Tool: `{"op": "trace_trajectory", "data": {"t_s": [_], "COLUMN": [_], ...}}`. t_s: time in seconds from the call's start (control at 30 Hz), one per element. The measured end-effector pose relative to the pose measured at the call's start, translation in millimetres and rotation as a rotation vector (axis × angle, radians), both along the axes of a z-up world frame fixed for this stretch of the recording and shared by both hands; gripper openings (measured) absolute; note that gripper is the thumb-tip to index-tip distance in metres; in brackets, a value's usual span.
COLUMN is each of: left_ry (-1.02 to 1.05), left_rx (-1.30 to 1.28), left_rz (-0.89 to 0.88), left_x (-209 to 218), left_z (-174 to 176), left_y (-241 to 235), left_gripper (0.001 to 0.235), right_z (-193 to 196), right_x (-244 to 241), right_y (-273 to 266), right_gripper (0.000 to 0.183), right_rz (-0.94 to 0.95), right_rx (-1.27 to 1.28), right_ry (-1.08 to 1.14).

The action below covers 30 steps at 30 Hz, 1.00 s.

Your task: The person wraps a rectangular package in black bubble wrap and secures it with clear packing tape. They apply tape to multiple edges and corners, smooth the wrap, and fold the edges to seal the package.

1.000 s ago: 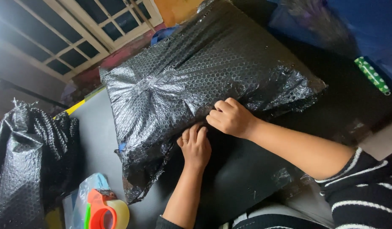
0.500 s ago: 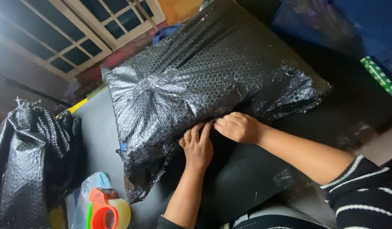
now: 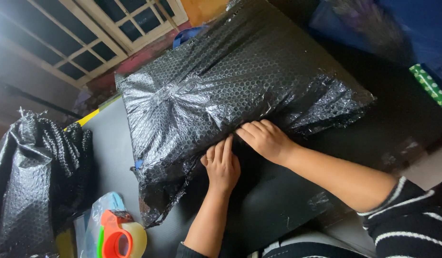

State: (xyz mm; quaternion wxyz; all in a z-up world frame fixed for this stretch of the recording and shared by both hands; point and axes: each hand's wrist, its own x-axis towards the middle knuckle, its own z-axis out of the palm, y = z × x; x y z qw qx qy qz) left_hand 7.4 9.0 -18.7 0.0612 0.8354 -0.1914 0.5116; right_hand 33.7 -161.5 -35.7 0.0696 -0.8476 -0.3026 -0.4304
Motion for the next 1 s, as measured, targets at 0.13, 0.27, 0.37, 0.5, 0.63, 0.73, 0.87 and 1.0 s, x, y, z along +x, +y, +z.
{"op": "trace_trajectory", "data": {"t_s": [0.13,0.27,0.37,0.5,0.63,0.73,0.87,1.0], "left_ry": [0.007,0.0,0.001,0.016,0.021,-0.104,-0.106,0.426], "left_rx": [-0.036,-0.059,-0.08,-0.12,-0.154,-0.268,-0.251,-0.514], "left_rz": [-0.068,-0.119,-0.159,-0.216,-0.278,-0.312,-0.185,0.224], "left_x": [5.0,7.5,11.3,17.7,20.2,11.0,-19.4,-27.4], "left_z": [-8.4,-15.3,-21.3,-31.8,-40.7,-22.3,70.8,81.9], "left_y": [4.7,10.6,15.0,20.8,27.4,44.3,97.1,155.2], "left_gripper": [0.035,0.035,0.036,0.038,0.04,0.022,0.012,0.05], "right_z": [5.7,-18.2,-24.6,-24.4,22.2,67.1,40.4,12.1], "right_x": [1.9,15.6,16.1,13.0,-11.7,-41.6,-84.8,-105.5], "right_y": [-6.2,1.6,4.6,-1.1,-20.4,-52.1,-105.9,-134.5], "right_gripper": [0.035,0.004,0.007,0.025,0.024,0.016,0.015,0.025], "right_rz": [0.093,0.038,0.025,0.131,0.307,0.13,0.047,-0.29], "right_rx": [0.058,0.025,0.084,0.208,0.485,0.66,0.783,0.774], "right_ry": [0.188,-0.005,0.009,0.203,0.49,0.574,0.641,1.089]}}
